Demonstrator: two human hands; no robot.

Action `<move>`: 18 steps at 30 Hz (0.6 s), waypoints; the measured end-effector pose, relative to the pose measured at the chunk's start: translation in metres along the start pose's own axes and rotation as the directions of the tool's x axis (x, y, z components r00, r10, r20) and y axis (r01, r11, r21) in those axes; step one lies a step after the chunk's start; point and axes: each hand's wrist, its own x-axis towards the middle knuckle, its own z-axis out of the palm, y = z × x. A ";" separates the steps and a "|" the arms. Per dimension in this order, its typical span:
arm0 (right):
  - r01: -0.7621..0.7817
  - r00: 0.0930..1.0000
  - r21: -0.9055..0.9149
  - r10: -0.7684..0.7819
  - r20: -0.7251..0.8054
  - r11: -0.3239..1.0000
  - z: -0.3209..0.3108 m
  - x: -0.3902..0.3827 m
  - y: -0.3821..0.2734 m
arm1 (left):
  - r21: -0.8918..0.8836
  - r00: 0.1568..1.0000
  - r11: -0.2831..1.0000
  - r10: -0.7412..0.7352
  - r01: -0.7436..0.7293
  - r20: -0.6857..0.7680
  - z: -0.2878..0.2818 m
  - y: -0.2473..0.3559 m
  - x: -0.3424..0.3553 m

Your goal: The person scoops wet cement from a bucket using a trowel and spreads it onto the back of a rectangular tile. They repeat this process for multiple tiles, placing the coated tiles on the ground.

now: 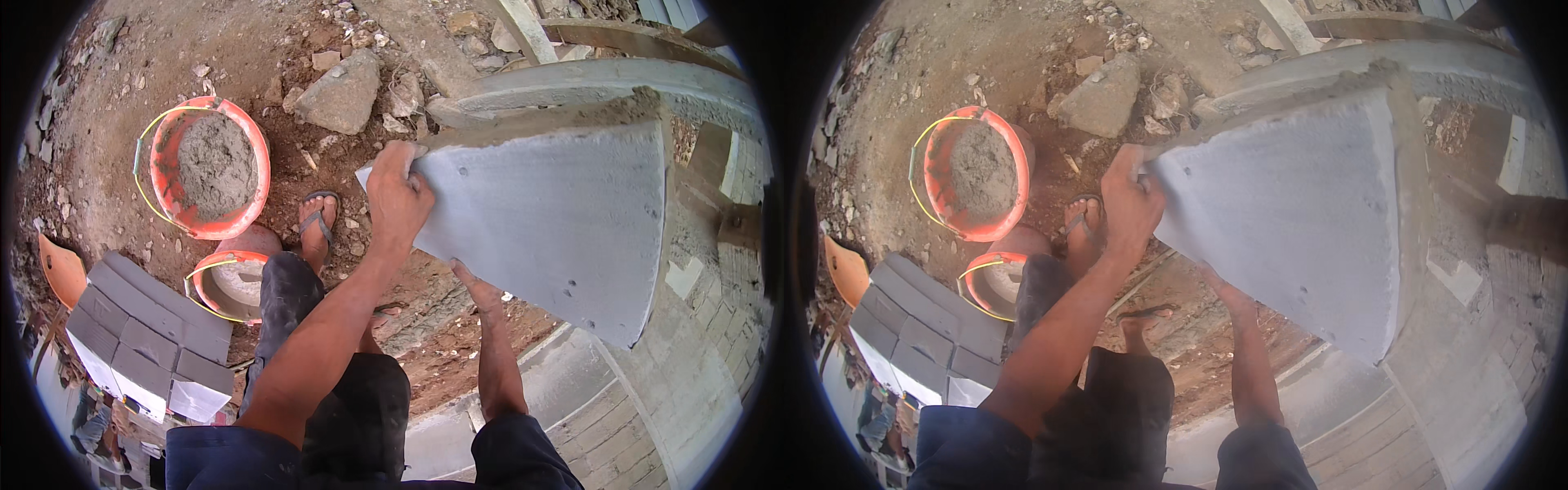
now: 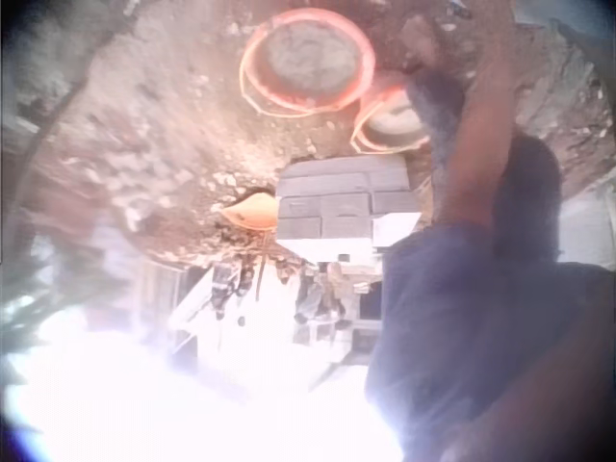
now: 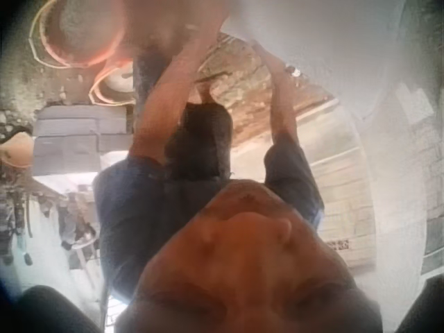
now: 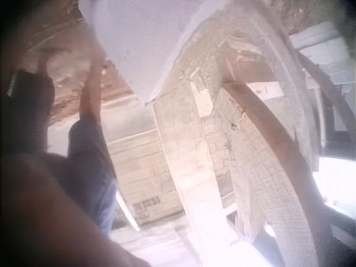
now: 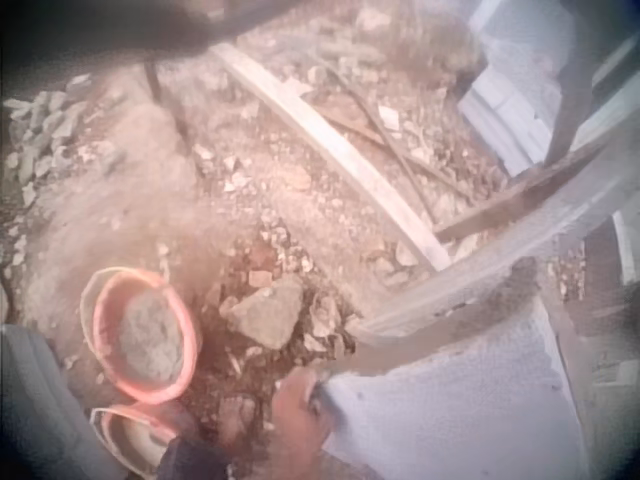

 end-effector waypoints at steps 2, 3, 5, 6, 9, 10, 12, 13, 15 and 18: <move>0.055 0.996 0.009 -0.054 -0.076 0.998 0.007 0.002 -0.016 | -0.005 1.000 1.000 0.005 -0.006 -0.024 0.004 -0.007 0.006; 0.091 0.990 0.023 -0.088 -0.113 0.996 0.013 0.004 -0.021 | 0.019 0.999 1.000 0.026 -0.025 -0.038 0.002 -0.010 0.009; 0.102 0.994 0.074 -0.098 -0.053 0.992 0.025 0.011 -0.003 | -0.044 0.999 0.999 -0.009 0.007 -0.045 -0.004 -0.013 0.010; 0.109 0.993 0.096 -0.105 -0.045 0.989 0.030 0.008 -0.007 | -0.038 0.995 0.997 -0.066 0.064 -0.068 -0.008 -0.008 0.008; 0.246 0.960 0.111 -0.226 -0.166 0.963 0.053 0.002 -0.013 | -0.390 0.993 0.921 -0.068 0.025 -0.096 -0.012 -0.023 0.000; 0.317 0.924 0.051 -0.297 -0.241 0.947 0.063 0.001 -0.013 | -0.438 0.994 0.898 -0.084 0.042 -0.075 -0.019 -0.017 -0.006; 0.368 0.847 0.001 -0.335 -0.413 0.930 0.063 -0.026 -0.039 | -0.564 0.985 0.815 -0.170 0.137 -0.007 -0.041 -0.016 -0.023; 0.383 0.794 -0.028 -0.345 -0.500 0.923 0.061 -0.042 -0.051 | -0.609 0.977 0.769 -0.209 0.193 0.045 -0.047 -0.019 -0.032; 0.380 0.818 0.083 -0.292 -0.496 0.921 0.059 -0.068 -0.059 | -0.662 0.952 0.692 -0.283 0.288 0.118 -0.071 -0.026 -0.045; 0.345 0.844 0.035 -0.294 -0.449 0.938 0.036 -0.116 -0.061 | -0.680 0.898 0.601 -0.386 0.419 0.211 -0.083 -0.042 -0.086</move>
